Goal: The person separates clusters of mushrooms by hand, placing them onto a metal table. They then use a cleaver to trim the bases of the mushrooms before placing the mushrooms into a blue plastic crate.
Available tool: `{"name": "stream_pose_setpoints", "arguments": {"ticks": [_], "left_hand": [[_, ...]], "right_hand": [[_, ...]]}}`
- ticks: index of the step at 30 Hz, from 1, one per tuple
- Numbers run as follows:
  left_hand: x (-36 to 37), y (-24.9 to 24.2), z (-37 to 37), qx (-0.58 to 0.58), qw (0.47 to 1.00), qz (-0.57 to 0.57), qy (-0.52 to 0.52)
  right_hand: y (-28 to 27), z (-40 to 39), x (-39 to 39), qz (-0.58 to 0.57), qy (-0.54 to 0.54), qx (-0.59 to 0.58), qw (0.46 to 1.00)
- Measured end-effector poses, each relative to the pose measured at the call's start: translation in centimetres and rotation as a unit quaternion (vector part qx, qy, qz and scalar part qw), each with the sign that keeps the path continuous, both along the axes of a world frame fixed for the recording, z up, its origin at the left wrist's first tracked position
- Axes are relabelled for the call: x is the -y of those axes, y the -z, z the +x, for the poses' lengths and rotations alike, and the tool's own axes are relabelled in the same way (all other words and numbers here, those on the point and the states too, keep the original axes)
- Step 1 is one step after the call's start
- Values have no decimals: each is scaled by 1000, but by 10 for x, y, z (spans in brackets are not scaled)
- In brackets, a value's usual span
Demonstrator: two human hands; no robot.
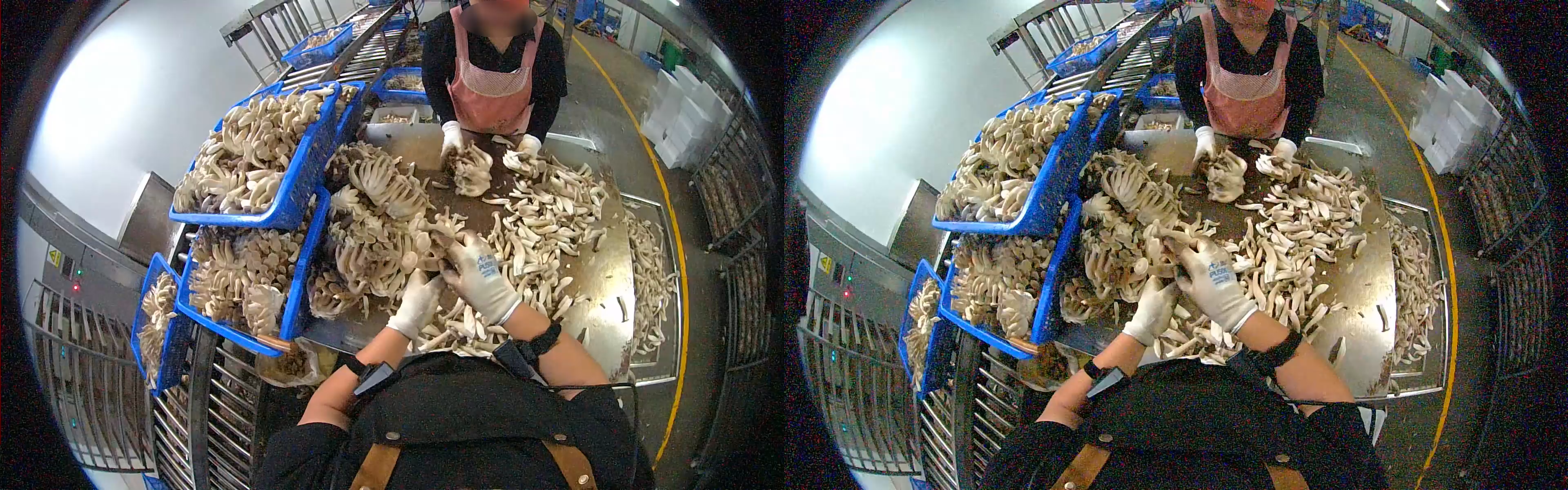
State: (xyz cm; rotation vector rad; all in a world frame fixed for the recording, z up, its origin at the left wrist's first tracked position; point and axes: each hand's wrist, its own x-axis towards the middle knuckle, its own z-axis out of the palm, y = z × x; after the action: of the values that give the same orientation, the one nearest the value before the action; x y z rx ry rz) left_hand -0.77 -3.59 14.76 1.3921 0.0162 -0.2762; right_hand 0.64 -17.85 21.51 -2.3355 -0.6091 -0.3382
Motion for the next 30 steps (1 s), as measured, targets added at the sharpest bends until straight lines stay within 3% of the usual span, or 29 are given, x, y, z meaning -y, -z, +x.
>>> {"name": "stream_pose_setpoints", "arguments": {"ticks": [3,5,6,7,8,10,12,14,15,17,18,21,24,26,29,30], "left_hand": [[-4,11,5,-38,997,-62,-40],[-1,-18,7,-70,962,-251,-78],[-12,-5,13,-77,948,-304,-48],[-20,-2,18,-83,931,-356,-17],[-19,1,21,-65,938,-339,-36],[-18,-7,20,-40,947,-317,-30],[-8,-27,17,-4,966,-256,-36],[-5,-26,25,1,974,-224,-42],[-4,-26,30,7,977,-207,-45],[-6,-29,39,6,965,-259,-28],[-7,-26,45,-29,956,-290,-36],[-5,-19,53,-79,941,-328,-21],[5,-28,56,-71,966,-242,-54],[19,-39,66,-115,929,-332,-113],[5,-24,85,-125,931,-342,-35],[12,-29,90,-98,940,-320,-57]], "right_hand": [[4,6,-4,7,14,-51,999],[23,19,2,123,-70,-67,988],[15,19,0,186,-96,-108,972],[17,19,4,148,-51,-173,972],[15,19,12,246,-64,-261,931],[11,26,12,250,-22,-132,959],[28,46,8,94,-17,-28,995],[24,51,7,50,4,-83,995],[16,47,8,87,-17,-55,995],[37,50,12,92,16,19,995],[24,52,17,143,-34,-103,984],[19,58,28,162,-71,-23,984],[10,63,33,108,-67,18,992],[12,71,33,86,-72,48,993],[22,72,33,51,-117,64,990],[26,71,32,40,-138,66,987]]}}
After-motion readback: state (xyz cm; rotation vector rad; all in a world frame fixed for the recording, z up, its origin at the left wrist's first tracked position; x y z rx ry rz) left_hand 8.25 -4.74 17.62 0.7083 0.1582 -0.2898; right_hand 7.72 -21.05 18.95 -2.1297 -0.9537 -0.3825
